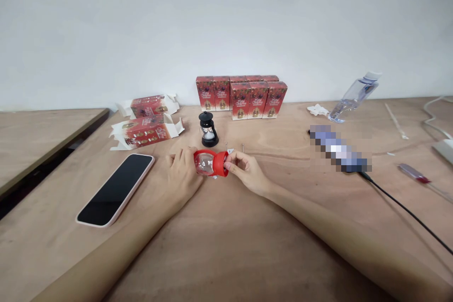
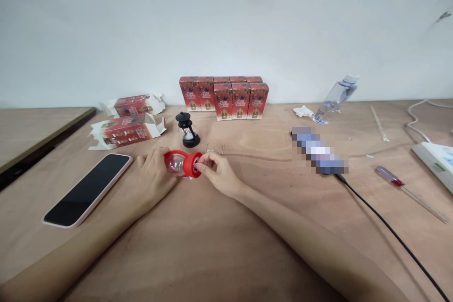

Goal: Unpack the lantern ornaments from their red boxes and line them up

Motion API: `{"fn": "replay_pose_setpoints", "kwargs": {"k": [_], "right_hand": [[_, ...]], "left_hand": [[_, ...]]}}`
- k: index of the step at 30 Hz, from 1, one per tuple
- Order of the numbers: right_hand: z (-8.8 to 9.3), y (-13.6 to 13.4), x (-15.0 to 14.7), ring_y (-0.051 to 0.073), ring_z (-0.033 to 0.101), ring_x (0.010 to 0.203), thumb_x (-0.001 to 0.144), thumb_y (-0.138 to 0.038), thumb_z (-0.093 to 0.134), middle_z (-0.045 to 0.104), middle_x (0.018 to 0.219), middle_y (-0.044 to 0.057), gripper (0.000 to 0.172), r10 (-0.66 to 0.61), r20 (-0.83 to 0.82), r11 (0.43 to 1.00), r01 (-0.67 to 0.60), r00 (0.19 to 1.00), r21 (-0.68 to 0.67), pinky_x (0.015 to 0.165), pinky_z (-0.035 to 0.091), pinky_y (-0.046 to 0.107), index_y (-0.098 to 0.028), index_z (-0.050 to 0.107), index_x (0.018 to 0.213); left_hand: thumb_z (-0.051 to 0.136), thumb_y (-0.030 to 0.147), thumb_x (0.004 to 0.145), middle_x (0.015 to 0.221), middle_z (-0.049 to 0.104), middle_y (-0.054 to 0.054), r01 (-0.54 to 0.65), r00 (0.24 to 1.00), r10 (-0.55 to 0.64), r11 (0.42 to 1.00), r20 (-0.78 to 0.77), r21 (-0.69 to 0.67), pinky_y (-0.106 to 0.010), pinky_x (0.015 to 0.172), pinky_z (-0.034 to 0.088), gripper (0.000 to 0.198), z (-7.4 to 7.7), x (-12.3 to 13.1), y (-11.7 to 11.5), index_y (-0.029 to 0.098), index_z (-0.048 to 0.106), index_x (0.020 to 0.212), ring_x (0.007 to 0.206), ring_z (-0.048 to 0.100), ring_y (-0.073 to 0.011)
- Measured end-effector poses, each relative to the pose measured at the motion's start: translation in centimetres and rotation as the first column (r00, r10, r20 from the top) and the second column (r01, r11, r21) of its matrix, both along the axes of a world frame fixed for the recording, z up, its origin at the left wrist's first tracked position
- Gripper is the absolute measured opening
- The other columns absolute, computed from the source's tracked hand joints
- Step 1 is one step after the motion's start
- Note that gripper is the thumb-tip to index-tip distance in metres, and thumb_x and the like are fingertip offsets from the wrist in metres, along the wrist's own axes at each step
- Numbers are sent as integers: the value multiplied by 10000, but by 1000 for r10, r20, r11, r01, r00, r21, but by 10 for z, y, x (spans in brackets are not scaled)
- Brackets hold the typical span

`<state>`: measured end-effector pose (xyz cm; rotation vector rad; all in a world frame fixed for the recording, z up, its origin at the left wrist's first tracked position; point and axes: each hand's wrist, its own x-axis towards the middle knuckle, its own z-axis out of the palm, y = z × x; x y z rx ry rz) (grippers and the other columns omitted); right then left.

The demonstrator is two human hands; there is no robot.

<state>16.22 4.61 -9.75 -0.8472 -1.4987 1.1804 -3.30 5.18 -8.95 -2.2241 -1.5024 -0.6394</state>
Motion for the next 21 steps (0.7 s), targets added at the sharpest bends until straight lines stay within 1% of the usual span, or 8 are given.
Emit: {"fn": "replay_pose_setpoints", "kwargs": {"k": [4, 7, 11, 16, 18, 21], "right_hand": [[2, -2, -1, 126, 462, 682, 820, -476, 561, 513, 732, -15, 281, -19, 31, 999, 18, 999, 35, 683, 374, 282, -206, 522, 754], [3, -1, 3, 128, 470, 685, 842, -443, 538, 513, 722, -18, 247, -42, 67, 997, 38, 997, 67, 684, 382, 277, -210, 524, 761], [-1, 12, 13, 134, 492, 691, 834, -449, 535, 549, 730, -13, 242, -168, 130, 985, 161, 977, 61, 669, 392, 271, -212, 543, 783], [-8, 28, 20, 138, 516, 643, 799, -472, 552, 578, 701, -5, 277, -301, 167, 953, 304, 939, 8, 636, 396, 278, -198, 538, 764], [-8, 27, 19, 139, 525, 630, 790, -469, 560, 586, 693, -5, 275, -346, 178, 936, 352, 921, 2, 629, 393, 279, -198, 529, 755], [-6, 22, 18, 146, 544, 648, 818, -466, 528, 594, 690, -4, 270, -364, 184, 930, 366, 913, 23, 652, 401, 287, -203, 530, 755]], "left_hand": [[517, 159, 740, 968, 633, -112, -20, 998, 24, 997, 54, -72, -376, 745, 356, 290, 2, 1, 0, 171, 478, 1028, 884, 596, -275], [497, 124, 712, 1013, 635, -121, -63, 991, 77, 989, 106, -134, -389, 762, 363, 345, 4, 3, 0, 160, 466, 1054, 902, 604, -278], [495, 141, 694, 1005, 643, -132, -126, 977, 152, 977, 150, -172, -399, 755, 380, 344, 7, 6, 1, 143, 464, 1037, 906, 609, -291], [476, 132, 669, 1042, 635, -106, -152, 963, 200, 956, 179, -249, -397, 793, 390, 373, 12, 8, 0, 175, 473, 1040, 944, 603, -280], [477, 136, 664, 1035, 640, -96, -147, 962, 199, 955, 187, -258, -393, 784, 400, 373, 13, 7, 0, 187, 477, 1033, 936, 601, -277], [484, 154, 665, 1007, 645, -104, -118, 968, 159, 971, 192, -210, -404, 755, 404, 359, 10, 6, 1, 184, 487, 1022, 907, 601, -288]]}}
